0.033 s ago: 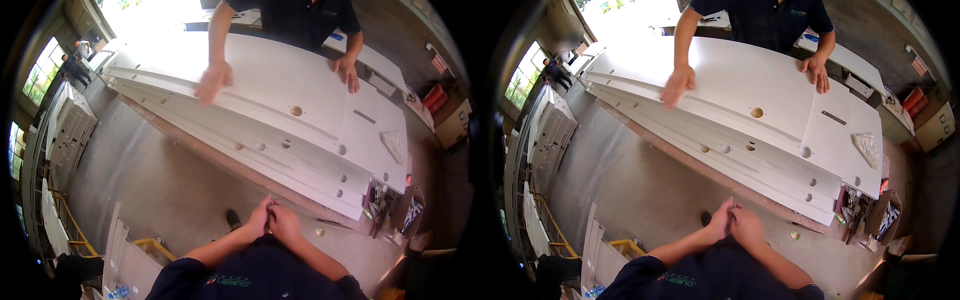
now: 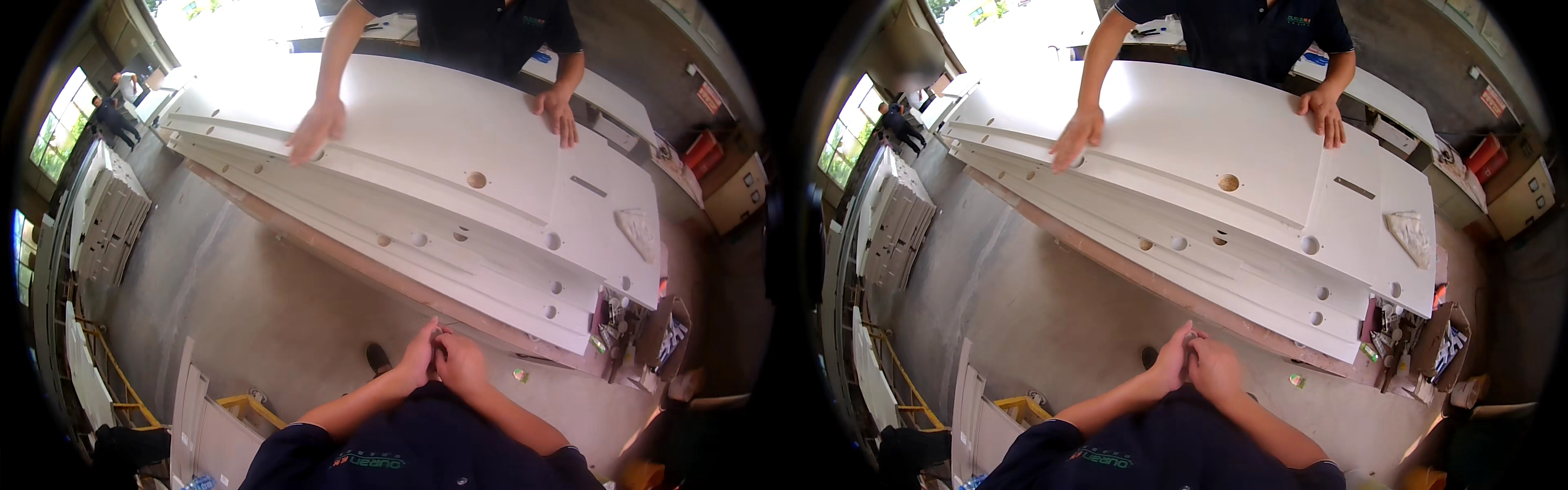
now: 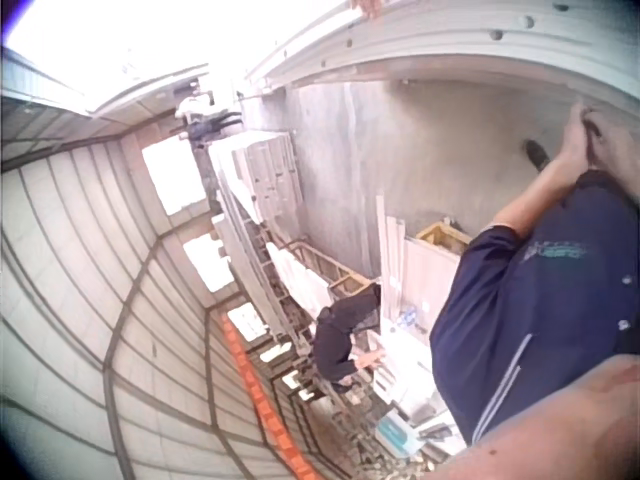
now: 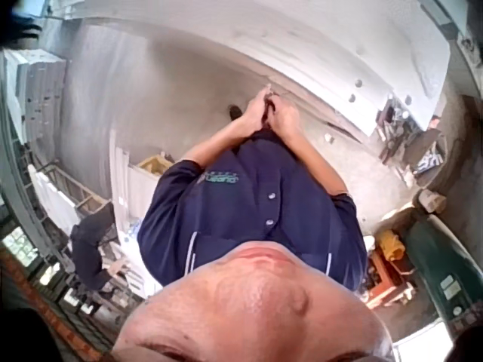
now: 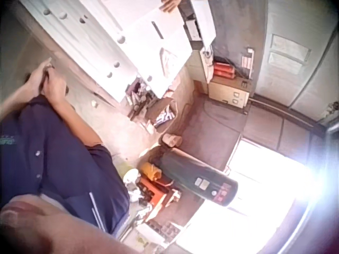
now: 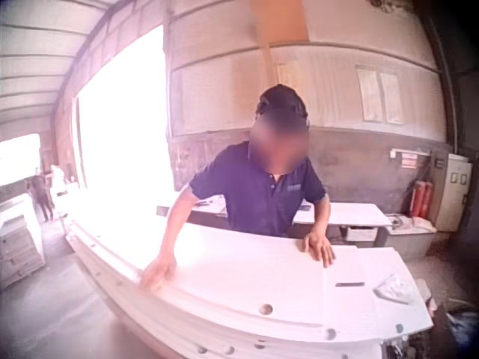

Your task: The person lifts and stacks large white cabinet doors on a workbench. They then pick up small white plastic caps and insert them into the pre-drilled holes on the doors. A coworker wipes the surface of the doors and applies sealant to the edges.

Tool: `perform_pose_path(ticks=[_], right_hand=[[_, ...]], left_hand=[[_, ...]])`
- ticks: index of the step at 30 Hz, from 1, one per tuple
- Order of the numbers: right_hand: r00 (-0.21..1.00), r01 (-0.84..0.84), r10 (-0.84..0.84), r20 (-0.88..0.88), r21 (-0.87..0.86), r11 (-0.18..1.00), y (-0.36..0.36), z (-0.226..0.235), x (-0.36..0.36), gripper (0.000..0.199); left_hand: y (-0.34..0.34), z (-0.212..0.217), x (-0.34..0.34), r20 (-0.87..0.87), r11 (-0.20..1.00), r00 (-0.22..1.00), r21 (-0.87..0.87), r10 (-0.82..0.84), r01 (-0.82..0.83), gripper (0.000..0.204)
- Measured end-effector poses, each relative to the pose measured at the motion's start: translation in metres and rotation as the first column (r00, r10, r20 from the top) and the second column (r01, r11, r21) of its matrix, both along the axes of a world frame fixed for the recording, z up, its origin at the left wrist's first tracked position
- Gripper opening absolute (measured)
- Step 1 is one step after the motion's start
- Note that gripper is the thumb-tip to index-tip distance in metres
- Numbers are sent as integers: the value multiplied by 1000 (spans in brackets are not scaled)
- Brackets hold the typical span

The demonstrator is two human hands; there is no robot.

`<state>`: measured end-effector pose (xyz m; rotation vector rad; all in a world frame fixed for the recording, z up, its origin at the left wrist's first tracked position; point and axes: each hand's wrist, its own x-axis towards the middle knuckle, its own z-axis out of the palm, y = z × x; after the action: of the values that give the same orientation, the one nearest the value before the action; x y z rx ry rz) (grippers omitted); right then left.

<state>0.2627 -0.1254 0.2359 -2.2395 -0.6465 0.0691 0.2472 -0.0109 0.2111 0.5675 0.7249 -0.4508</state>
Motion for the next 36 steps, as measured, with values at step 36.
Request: perform_pose_path(ticks=[36], right_hand=[[550, 699, -190, -813, 325, 637, -2, -58, -30, 10]], left_hand=[[226, -134, -49, -61, 820, 961, 508, -271, 264, 26]])
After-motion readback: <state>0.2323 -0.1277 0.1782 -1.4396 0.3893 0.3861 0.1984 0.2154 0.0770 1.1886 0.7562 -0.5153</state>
